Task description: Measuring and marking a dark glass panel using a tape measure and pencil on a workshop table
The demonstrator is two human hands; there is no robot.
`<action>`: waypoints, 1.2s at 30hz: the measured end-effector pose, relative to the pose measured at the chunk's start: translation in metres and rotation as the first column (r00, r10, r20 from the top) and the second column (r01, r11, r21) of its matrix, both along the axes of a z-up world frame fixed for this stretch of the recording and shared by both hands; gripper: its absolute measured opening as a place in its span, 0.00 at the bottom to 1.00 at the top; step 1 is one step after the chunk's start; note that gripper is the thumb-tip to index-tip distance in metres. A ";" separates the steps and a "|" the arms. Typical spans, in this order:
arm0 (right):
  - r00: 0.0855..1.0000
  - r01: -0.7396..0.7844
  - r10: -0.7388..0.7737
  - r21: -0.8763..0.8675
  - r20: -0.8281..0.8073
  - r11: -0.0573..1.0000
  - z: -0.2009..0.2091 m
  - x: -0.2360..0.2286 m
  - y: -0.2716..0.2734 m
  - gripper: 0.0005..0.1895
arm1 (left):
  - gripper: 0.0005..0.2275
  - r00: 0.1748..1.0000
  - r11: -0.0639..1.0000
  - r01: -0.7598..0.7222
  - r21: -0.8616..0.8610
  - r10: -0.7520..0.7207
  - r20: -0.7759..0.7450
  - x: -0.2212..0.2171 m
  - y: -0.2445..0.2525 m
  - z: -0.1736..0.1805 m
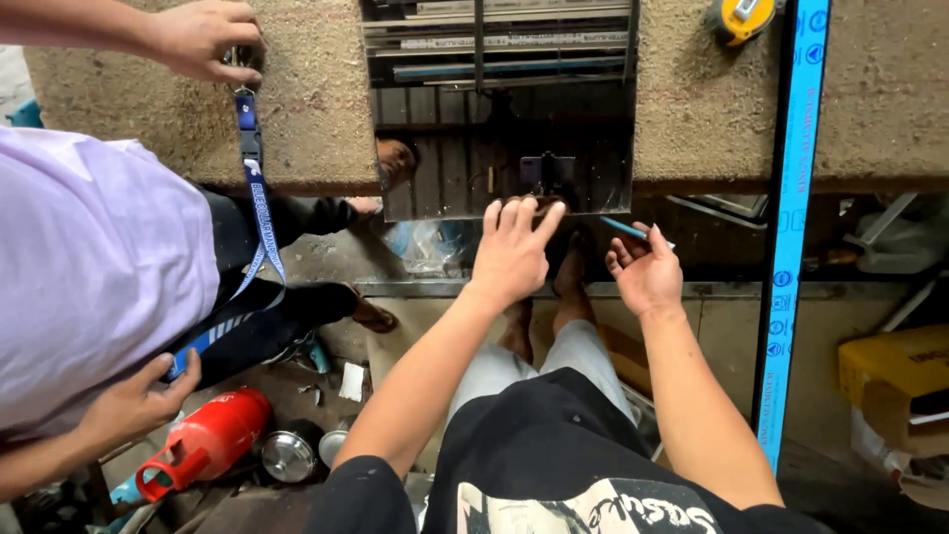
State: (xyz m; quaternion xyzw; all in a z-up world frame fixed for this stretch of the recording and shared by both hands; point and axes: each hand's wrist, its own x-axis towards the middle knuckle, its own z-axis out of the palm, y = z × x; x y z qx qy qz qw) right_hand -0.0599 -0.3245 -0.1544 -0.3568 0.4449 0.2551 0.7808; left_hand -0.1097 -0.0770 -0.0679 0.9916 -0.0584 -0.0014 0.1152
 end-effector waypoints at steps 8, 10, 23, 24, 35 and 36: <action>0.999 0.007 -0.010 0.050 0.048 0.999 -0.013 -0.006 -0.002 0.16 | 0.11 0.946 0.974 0.048 -0.220 0.026 0.323 -0.003 0.034 0.018; 0.999 0.011 -0.015 0.090 0.043 0.996 -0.023 -0.005 -0.003 0.16 | 0.17 0.918 0.983 -0.086 -0.162 0.141 0.370 0.010 0.066 0.026; 1.000 -0.020 0.020 0.013 -0.014 1.000 -0.032 -0.001 -0.002 0.15 | 0.28 0.834 0.833 -0.550 0.057 0.545 0.089 0.000 0.137 -0.035; 1.000 -0.022 0.022 -0.001 -0.016 1.000 -0.027 0.002 -0.001 0.16 | 0.29 0.823 0.821 -0.567 0.070 0.564 0.064 0.002 0.136 -0.035; 0.739 -0.413 0.669 -0.836 -0.075 0.362 0.045 -0.025 -0.053 0.26 | 0.26 0.789 0.802 -0.590 -0.094 0.598 0.142 -0.136 0.092 -0.014; 0.598 -0.312 0.799 -0.937 -0.065 0.157 0.049 -0.019 -0.070 0.22 | 0.23 0.697 0.692 -0.717 -0.084 0.710 -0.102 -0.161 0.077 -0.003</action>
